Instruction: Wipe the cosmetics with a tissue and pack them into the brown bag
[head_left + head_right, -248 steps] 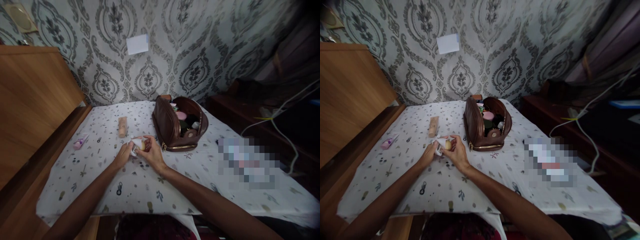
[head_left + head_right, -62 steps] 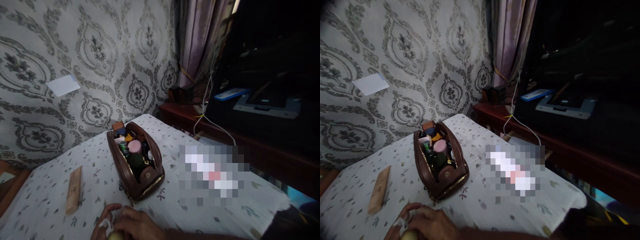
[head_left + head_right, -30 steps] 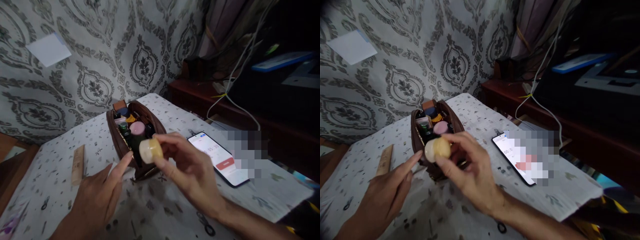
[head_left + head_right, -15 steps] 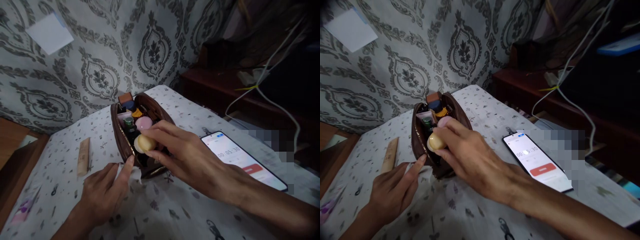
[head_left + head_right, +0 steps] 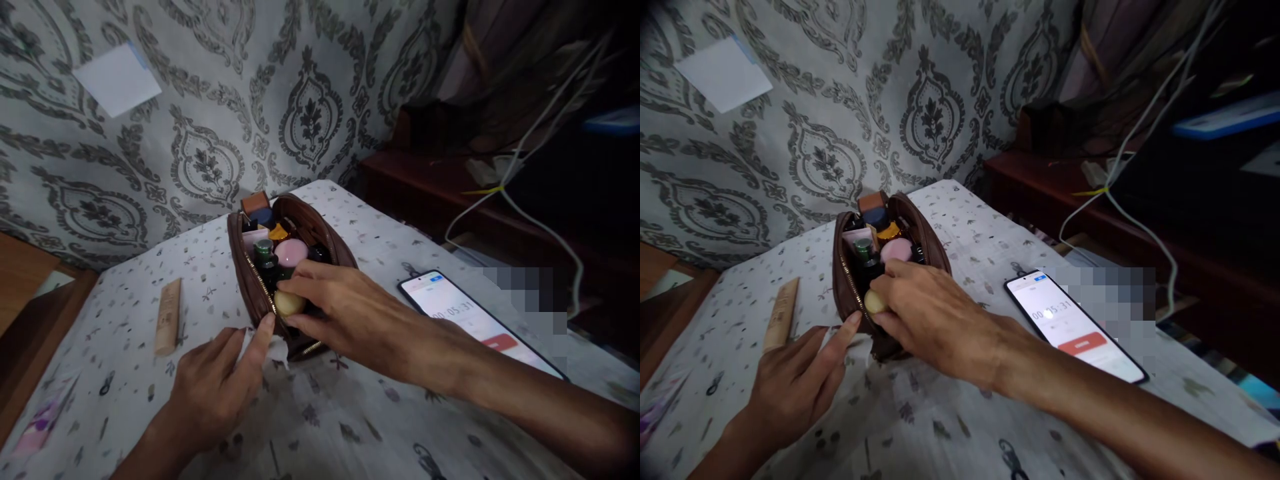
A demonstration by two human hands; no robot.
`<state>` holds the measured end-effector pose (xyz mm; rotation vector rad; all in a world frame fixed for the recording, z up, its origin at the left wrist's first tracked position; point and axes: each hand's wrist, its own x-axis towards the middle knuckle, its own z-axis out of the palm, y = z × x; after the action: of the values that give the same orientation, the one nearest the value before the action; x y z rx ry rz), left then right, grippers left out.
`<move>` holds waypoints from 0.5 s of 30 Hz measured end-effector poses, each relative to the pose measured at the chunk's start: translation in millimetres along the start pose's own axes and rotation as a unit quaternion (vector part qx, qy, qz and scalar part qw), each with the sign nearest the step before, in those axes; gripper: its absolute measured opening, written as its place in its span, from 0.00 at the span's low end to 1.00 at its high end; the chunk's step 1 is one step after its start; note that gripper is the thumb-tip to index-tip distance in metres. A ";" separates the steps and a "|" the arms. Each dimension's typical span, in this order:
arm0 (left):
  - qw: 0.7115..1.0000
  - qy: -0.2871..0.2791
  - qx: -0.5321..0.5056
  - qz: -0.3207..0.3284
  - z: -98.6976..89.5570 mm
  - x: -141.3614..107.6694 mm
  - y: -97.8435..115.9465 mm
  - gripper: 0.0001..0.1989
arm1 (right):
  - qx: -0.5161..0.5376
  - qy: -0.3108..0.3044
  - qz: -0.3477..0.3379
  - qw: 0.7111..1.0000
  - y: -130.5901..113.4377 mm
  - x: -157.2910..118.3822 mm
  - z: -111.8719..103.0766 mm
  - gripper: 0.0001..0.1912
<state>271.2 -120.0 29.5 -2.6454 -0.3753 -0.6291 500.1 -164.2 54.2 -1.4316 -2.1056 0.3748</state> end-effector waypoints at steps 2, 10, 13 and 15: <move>1.000 0.005 -0.002 -0.002 -0.1 0.1 0.2 0.28 | -0.003 -0.013 0.003 1.000 -1.2 0.9 -0.5 0.01; 1.000 0.006 0.003 -0.001 -0.5 1.4 0.5 0.26 | 0.024 -0.043 0.071 0.996 -8.7 6.8 -2.7 0.03; 1.000 0.013 0.005 -0.002 -0.4 1.4 1.5 0.26 | 0.029 -0.031 0.091 0.995 -9.7 10.4 1.4 0.05; 1.000 0.018 0.004 -0.006 -0.2 2.0 2.3 0.26 | 0.018 -0.015 0.093 0.995 -8.8 14.3 5.2 0.07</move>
<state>273.6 -121.8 29.9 -2.6229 -0.3821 -0.6755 486.4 -154.1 58.7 -1.6141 -1.9837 0.5060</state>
